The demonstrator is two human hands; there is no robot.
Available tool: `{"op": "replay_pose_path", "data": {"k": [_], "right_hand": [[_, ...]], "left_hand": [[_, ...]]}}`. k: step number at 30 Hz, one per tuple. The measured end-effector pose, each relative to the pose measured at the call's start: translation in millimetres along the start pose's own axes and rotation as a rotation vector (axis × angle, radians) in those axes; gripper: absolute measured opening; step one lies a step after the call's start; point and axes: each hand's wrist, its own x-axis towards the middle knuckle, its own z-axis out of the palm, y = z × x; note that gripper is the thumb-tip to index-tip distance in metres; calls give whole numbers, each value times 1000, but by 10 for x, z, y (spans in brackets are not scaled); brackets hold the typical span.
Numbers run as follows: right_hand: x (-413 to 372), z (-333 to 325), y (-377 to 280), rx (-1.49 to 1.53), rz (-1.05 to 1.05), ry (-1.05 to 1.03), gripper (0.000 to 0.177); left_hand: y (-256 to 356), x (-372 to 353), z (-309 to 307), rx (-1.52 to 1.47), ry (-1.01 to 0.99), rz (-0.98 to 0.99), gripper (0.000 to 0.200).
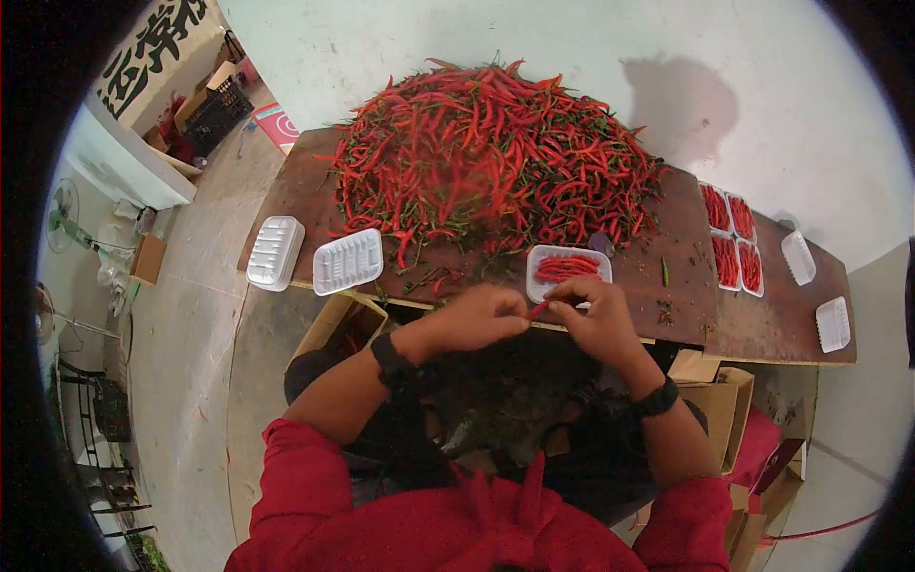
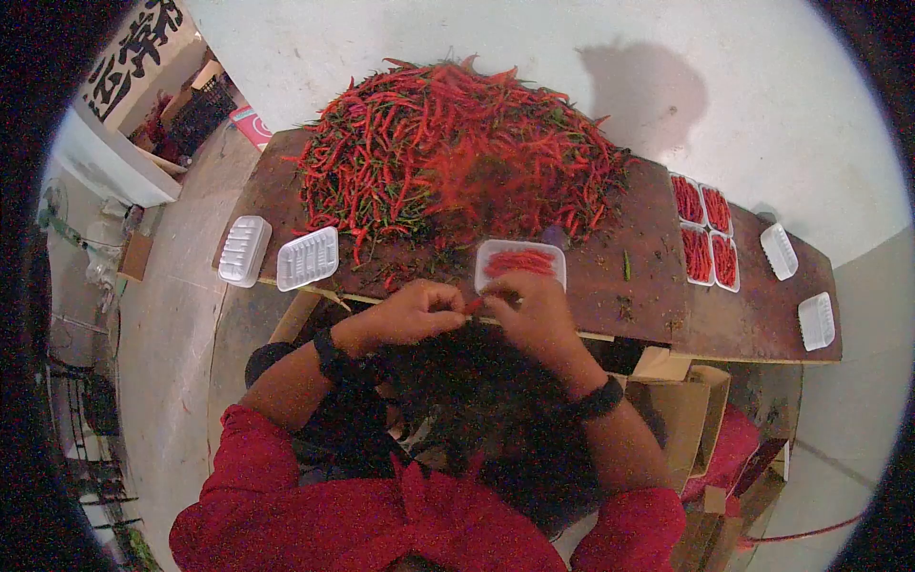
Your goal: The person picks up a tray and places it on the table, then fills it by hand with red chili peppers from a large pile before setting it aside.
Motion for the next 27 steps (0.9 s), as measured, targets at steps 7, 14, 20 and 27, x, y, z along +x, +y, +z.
{"op": "replay_pose_path", "data": {"k": [7,14,20,27], "right_hand": [[-89,44,-133,-436,-374,44,13],[-120,21,-278,-408,-473,103,13],[-11,-113,77,-12,-49,193,15],[44,-95,298,0,13,132,17]], "left_hand": [[-77,62,19,65,102,8,17],[-233,117,41,303,60,-82,21],[-190,5,85,273,-177,106,21],[117,169,65,356,294,59,24]]}}
